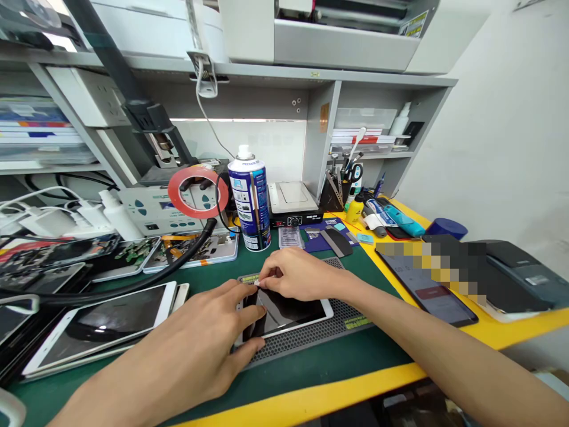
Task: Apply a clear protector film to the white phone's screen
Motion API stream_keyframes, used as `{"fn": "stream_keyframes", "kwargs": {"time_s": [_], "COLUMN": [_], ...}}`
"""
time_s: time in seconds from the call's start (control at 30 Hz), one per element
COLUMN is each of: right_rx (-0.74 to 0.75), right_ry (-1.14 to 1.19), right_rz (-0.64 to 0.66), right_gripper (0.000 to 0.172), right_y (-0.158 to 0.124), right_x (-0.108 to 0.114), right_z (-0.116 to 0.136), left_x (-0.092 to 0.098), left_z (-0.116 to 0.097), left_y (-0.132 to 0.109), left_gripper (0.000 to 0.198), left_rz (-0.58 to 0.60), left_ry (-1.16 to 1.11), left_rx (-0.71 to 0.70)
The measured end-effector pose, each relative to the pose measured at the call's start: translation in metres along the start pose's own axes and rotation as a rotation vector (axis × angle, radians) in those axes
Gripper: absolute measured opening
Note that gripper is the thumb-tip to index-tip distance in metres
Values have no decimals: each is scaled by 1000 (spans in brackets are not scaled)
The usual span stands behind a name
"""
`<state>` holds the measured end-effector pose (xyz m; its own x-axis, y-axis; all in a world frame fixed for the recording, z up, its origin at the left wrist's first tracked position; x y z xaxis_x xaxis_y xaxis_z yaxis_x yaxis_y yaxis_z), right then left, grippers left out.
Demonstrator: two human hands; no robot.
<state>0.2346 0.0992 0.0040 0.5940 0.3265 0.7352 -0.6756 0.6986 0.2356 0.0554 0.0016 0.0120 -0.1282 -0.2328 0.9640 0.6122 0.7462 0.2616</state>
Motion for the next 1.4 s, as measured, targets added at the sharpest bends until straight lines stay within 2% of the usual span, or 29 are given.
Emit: {"fn": "stream_keyframes", "kwargs": {"time_s": [0.27,0.43,0.6,0.7,0.83,1.03,1.27,1.4], "right_rx": [-19,3,80,132,206,260,239,236], "right_ry": [18,-20,-86,-110,-187,-343,-348,-328], "right_rz": [18,-21,-82,5,166,163,194,236], "right_gripper": [11,19,19,31,49,62,68,67], "right_y": [-1,-2,-6,-12,-20,-26,-24,-23], "right_x": [17,22,23,21,20,16,13,16], "right_z": [-10,-19,-6,8,20,22,19,19], "left_x": [1,0,0,0,-2,-7,-13,-13], "left_z": [-5,-6,-4,-3,1,8,16,17], "left_y": [6,6,6,6,4,2,1,3], "left_gripper": [27,28,26,24,23,23,27,28], "left_rz": [-75,-85,-119,-163,-158,-107,-41,-77], "left_ry": [44,82,69,43,8,-67,-75,-87], "left_rx": [-90,-122,-138,-158,-135,-33,30,52]}}
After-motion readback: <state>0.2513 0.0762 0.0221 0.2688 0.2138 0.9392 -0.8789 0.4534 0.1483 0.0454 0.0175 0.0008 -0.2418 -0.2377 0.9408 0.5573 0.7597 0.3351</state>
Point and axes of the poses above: each hand's wrist, its own y-axis towards the middle knuckle, its own x-axis out of the back of the hand, z = x × y, the point moved 2 cm from there along y, towards the middle knuckle, and after that the axes turned 11 degrees about -z, right-handed, at the moved point
